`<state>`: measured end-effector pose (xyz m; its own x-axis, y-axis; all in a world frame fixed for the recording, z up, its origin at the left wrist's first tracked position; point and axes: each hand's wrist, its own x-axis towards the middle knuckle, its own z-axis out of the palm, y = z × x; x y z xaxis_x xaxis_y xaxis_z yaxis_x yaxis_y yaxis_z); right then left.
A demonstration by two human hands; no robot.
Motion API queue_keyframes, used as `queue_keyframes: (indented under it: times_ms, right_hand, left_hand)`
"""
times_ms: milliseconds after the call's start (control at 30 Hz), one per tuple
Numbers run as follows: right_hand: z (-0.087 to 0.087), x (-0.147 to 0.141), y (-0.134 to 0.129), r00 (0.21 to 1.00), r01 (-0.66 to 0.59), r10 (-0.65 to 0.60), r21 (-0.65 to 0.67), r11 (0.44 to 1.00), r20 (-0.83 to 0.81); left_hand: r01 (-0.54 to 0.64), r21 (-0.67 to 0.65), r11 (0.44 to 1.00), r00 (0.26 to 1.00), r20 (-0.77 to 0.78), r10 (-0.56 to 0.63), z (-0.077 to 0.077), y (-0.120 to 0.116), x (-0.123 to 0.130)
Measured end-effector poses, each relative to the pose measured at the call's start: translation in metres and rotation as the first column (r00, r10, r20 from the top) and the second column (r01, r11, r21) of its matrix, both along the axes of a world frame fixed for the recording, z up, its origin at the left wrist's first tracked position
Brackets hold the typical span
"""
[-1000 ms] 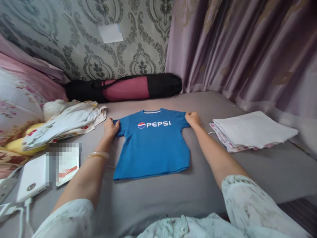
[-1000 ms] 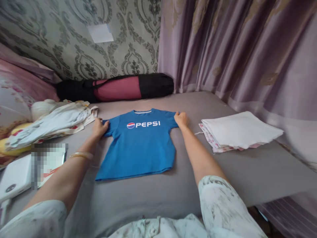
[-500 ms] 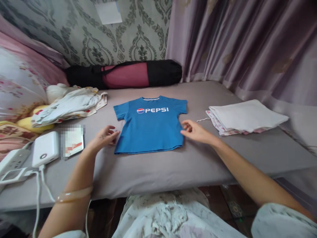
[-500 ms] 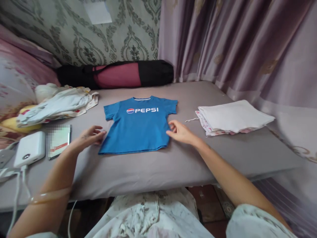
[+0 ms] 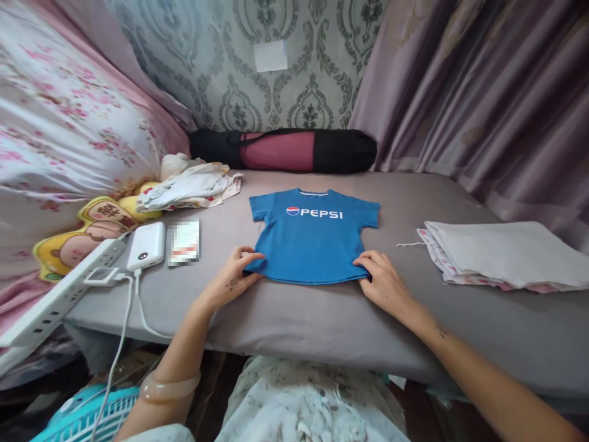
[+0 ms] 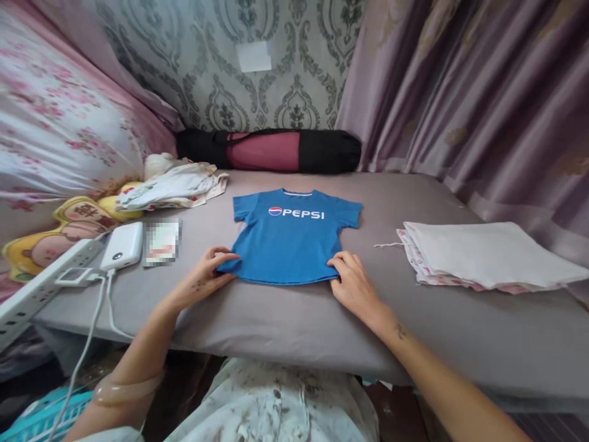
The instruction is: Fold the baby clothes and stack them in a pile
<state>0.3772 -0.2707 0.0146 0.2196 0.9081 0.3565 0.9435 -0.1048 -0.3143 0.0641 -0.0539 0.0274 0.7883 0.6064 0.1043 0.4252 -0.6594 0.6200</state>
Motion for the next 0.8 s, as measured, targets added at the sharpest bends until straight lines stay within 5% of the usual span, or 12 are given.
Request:
queue_keyframes:
  times_ms: [167, 433, 600, 800]
  right_hand:
    - [0.007, 0.002, 0.003, 0.993, 0.074, -0.077, 0.032, 0.997, 0.088]
    - [0.031, 0.02, -0.015, 0.989, -0.096, 0.103, -0.065, 0.993, 0.104]
    - [0.03, 0.029, -0.032, 0.956, -0.228, 0.255, -0.176, 0.958, 0.144]
    - [0.029, 0.028, -0.036, 0.95, -0.249, 0.277, -0.185, 0.951, 0.143]
  left_hand:
    - [0.003, 0.134, 0.991, 1.0, -0.019, -0.001, -0.004, 0.0, 0.006]
    - [0.049, 0.203, 0.978, 0.999, -0.025, -0.044, 0.006, 0.022, 0.002]
    - [0.192, 0.112, 0.975, 0.972, -0.158, -0.173, 0.009, 0.029, -0.011]
    - [0.145, 0.026, 0.989, 0.98, -0.14, -0.14, 0.012, 0.022, -0.008]
